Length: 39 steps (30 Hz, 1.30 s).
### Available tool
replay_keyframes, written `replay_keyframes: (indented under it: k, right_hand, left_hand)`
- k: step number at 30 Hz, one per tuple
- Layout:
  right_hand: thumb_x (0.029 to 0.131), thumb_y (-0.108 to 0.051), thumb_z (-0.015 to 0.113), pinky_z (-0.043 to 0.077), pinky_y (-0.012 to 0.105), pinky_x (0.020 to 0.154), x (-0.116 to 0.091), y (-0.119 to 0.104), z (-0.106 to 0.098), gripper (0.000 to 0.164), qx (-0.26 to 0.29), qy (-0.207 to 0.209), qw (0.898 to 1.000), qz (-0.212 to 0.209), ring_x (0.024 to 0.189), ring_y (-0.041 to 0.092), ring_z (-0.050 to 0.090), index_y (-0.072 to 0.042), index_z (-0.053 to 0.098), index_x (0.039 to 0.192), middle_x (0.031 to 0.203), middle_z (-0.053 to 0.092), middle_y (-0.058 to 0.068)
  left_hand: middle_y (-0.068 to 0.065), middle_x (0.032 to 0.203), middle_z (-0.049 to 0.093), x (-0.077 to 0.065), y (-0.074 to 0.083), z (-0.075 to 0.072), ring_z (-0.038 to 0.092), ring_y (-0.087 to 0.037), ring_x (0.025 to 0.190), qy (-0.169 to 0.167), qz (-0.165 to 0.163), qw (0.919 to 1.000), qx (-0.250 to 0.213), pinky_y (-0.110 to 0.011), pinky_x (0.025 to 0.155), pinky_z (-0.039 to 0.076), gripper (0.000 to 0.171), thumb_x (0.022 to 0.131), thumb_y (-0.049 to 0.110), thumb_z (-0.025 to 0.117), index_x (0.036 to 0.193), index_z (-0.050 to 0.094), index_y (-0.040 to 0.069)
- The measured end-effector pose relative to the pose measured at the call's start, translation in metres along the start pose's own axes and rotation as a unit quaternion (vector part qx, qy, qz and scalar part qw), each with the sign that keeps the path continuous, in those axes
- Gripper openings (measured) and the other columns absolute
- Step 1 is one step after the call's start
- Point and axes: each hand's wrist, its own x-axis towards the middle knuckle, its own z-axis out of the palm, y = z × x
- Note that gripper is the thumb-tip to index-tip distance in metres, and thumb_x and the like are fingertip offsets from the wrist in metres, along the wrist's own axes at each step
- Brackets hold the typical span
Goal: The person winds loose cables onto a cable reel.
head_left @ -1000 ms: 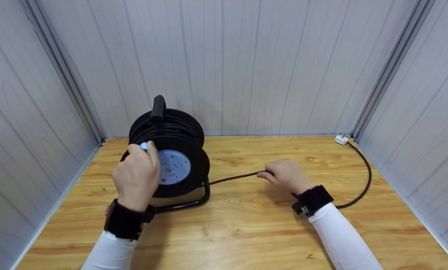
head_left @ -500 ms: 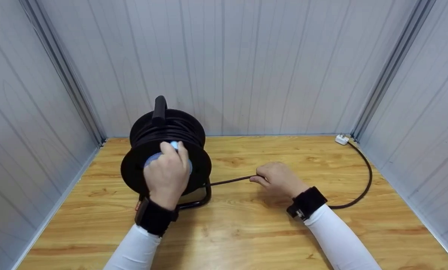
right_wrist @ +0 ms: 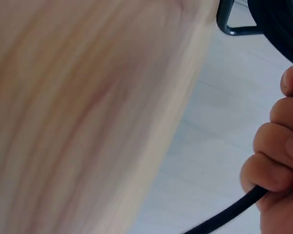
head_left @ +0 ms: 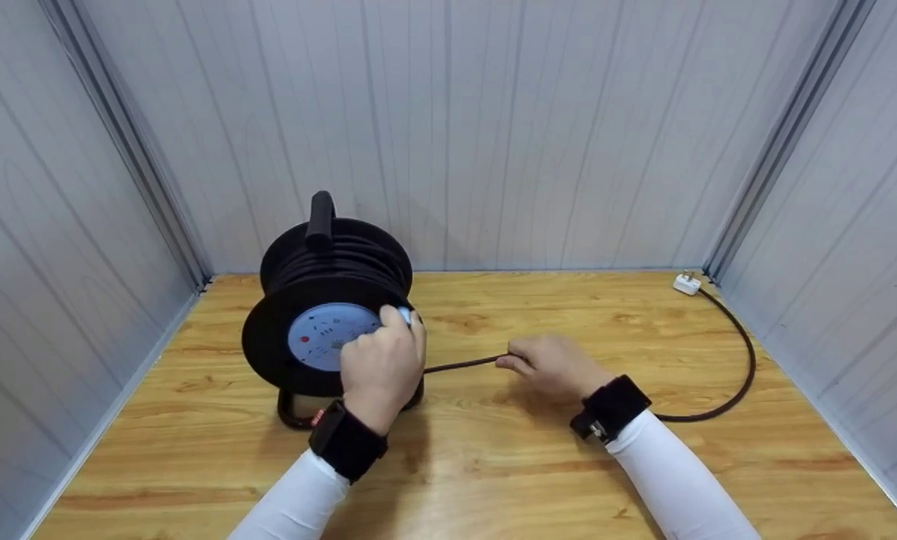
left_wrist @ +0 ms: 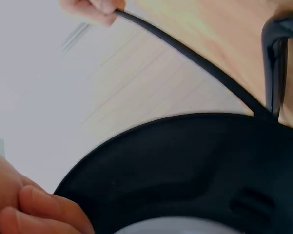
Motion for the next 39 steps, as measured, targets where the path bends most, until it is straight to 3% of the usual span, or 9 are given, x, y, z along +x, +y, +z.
replay_keyframes:
  k: [3,6,13,19,22,25,28,33,39]
  right_hand:
    - [0.097,-0.059,0.043,0.038,0.026,0.052,-0.003,0.005,-0.003,0.037,-0.011,-0.001,0.999,0.031,0.051,0.004,0.042,-0.03,0.047,0.074,0.058,0.041,-0.014]
    - [0.096,-0.061,0.045,0.033,0.025,0.049,-0.005,0.011,-0.008,0.041,-0.054,0.021,0.998,0.024,0.048,0.004,0.037,-0.028,0.045,0.071,0.056,0.036,-0.014]
    - [0.092,-0.059,0.055,0.018,0.028,0.04,-0.007,0.027,-0.018,0.046,-0.178,0.159,0.971,-0.016,0.039,0.007,0.027,-0.024,0.04,0.065,0.05,0.03,-0.01]
    - [0.094,-0.059,0.05,0.019,0.025,0.043,-0.006,0.037,-0.014,0.046,-0.162,0.099,0.982,0.01,0.042,0.004,0.026,-0.024,0.039,0.065,0.052,0.027,-0.013]
    - [0.094,-0.055,0.053,0.019,0.025,0.043,-0.004,0.036,-0.016,0.043,-0.157,0.13,0.979,-0.02,0.042,0.005,0.025,-0.024,0.04,0.068,0.052,0.028,-0.012]
    - [0.092,-0.052,0.059,0.017,0.026,0.042,-0.004,0.038,-0.017,0.042,-0.178,0.18,0.966,-0.047,0.041,0.005,0.022,-0.023,0.04,0.068,0.053,0.027,-0.012]
    - [0.091,-0.054,0.059,0.015,0.026,0.042,-0.006,0.044,-0.016,0.045,-0.199,0.179,0.963,-0.04,0.041,0.004,0.019,-0.023,0.037,0.067,0.053,0.022,-0.013]
    - [0.092,-0.057,0.054,0.016,0.025,0.042,-0.008,0.046,-0.016,0.045,-0.191,0.145,0.971,-0.016,0.041,0.005,0.021,-0.023,0.037,0.067,0.053,0.023,-0.013]
    - [0.089,-0.055,0.062,0.014,0.027,0.042,-0.007,0.048,-0.021,0.046,-0.218,0.206,0.953,-0.044,0.041,0.006,0.022,-0.02,0.038,0.069,0.054,0.025,-0.01]
  left_hand:
    - [-0.002,0.041,0.039,-0.006,0.003,0.004,0.047,-0.023,0.033,-0.001,0.014,0.9999,0.005,-0.04,0.03,0.035,0.032,0.097,0.03,0.052,0.078,0.051,0.005]
    - [-0.003,0.041,0.039,-0.01,0.005,0.007,0.049,-0.025,0.033,0.006,0.025,0.9996,0.013,-0.041,0.03,0.035,0.032,0.096,0.03,0.054,0.074,0.05,0.006]
    - [0.001,0.042,0.033,-0.021,0.001,0.013,0.046,-0.022,0.032,0.003,0.051,0.998,0.037,-0.039,0.029,0.031,0.033,0.094,0.03,0.056,0.072,0.049,0.007]
    - [0.005,0.045,0.026,-0.045,-0.011,0.023,0.043,-0.019,0.031,-0.022,0.075,0.9947,0.067,-0.037,0.027,0.025,0.032,0.094,0.03,0.057,0.07,0.048,0.01]
    - [0.003,0.043,0.029,-0.058,-0.02,0.023,0.043,-0.019,0.031,-0.053,0.086,0.9923,0.073,-0.036,0.027,0.024,0.032,0.094,0.029,0.056,0.071,0.052,0.007]
    - [0.003,0.042,0.03,-0.067,-0.031,0.019,0.041,-0.017,0.032,-0.1,0.101,0.9861,0.086,-0.035,0.028,0.024,0.028,0.094,0.021,0.051,0.079,0.062,-0.001]
    - [0.004,0.044,0.021,-0.074,-0.042,0.012,0.036,-0.014,0.032,-0.129,0.12,0.9787,0.105,-0.033,0.028,0.022,0.027,0.092,0.015,0.049,0.079,0.065,-0.003]
    - [0.007,0.047,0.012,-0.079,-0.061,0.006,0.028,-0.011,0.032,-0.111,0.128,0.9786,0.117,-0.031,0.028,0.019,0.038,0.092,0.021,0.059,0.059,0.043,0.011]
    - [0.005,0.046,0.014,-0.083,-0.079,0.0,0.033,-0.016,0.03,-0.1,0.125,0.9818,0.102,-0.033,0.028,0.02,0.042,0.089,0.021,0.063,0.057,0.036,0.013]
